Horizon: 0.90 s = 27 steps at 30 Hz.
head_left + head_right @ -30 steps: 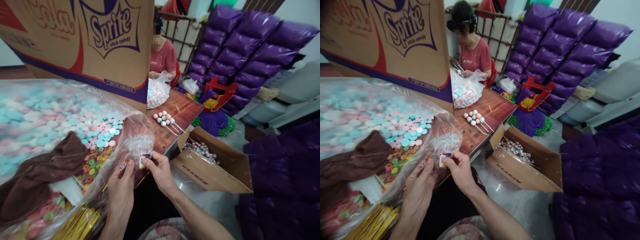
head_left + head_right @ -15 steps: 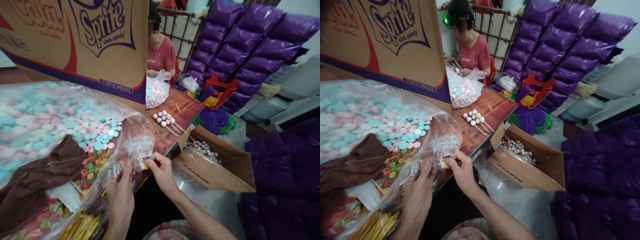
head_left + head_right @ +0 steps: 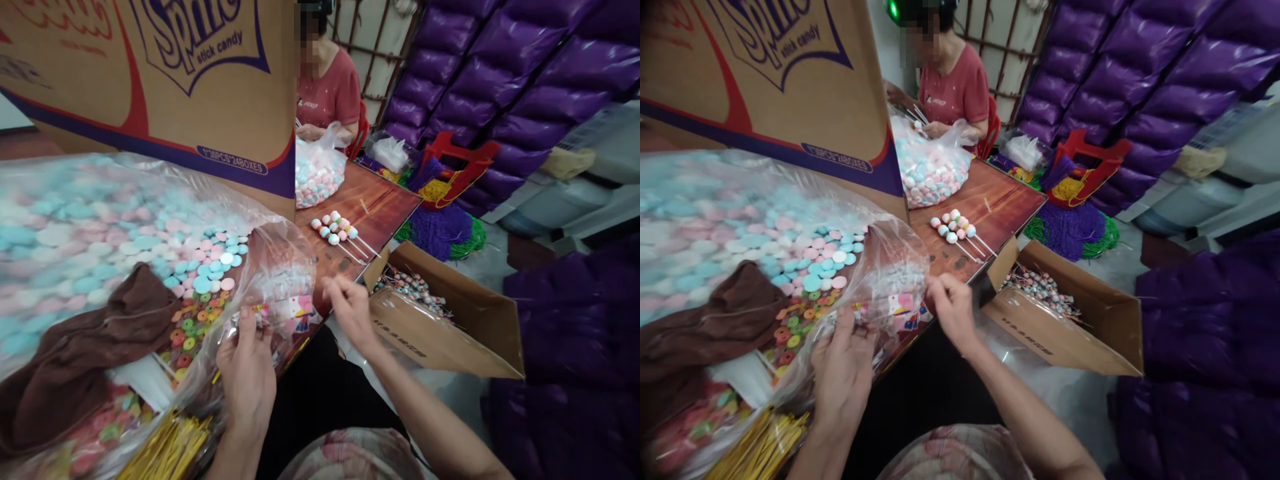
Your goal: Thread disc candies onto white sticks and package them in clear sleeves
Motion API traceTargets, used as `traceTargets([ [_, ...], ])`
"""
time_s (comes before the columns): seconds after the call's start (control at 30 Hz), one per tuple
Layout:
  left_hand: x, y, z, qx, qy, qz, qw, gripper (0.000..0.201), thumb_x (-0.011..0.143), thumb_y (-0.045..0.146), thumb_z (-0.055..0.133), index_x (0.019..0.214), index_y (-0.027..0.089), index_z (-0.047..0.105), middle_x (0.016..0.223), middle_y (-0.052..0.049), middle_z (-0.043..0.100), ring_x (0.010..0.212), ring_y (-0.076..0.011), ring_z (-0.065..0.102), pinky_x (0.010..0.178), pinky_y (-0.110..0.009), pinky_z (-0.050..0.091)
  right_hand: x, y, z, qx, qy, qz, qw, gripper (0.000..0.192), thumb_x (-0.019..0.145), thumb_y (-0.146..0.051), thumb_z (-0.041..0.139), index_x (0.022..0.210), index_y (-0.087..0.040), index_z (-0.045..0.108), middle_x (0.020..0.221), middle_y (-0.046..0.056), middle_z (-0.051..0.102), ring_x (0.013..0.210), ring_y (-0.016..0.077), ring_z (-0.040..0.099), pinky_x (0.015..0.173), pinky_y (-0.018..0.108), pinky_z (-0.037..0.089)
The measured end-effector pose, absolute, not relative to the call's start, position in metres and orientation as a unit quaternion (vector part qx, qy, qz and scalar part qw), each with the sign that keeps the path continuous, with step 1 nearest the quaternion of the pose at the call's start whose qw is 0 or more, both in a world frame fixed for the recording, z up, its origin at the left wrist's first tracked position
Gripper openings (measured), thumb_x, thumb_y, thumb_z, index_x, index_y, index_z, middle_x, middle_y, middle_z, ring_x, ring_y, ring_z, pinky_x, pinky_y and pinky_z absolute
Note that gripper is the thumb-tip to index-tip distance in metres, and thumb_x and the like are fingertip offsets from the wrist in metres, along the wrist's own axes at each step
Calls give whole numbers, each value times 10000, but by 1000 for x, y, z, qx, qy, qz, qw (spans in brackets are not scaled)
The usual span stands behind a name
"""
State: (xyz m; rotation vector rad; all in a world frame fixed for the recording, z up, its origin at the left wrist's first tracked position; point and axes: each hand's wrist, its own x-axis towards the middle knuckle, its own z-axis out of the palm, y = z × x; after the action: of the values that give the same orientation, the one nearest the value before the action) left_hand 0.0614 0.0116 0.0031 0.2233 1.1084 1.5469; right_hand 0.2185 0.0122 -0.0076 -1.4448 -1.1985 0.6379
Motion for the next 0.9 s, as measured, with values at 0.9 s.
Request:
traceTargets([
  [0.9,30,28,4,-73,480,589,646,171,976,227,579,830,154,630,744,10,674,628,-80,627,603,-216,511,246,-30,9,-566,-546,153,598,110,906,-193,645,827,-213,719,792,15,668,753,175,611,692,315,466],
])
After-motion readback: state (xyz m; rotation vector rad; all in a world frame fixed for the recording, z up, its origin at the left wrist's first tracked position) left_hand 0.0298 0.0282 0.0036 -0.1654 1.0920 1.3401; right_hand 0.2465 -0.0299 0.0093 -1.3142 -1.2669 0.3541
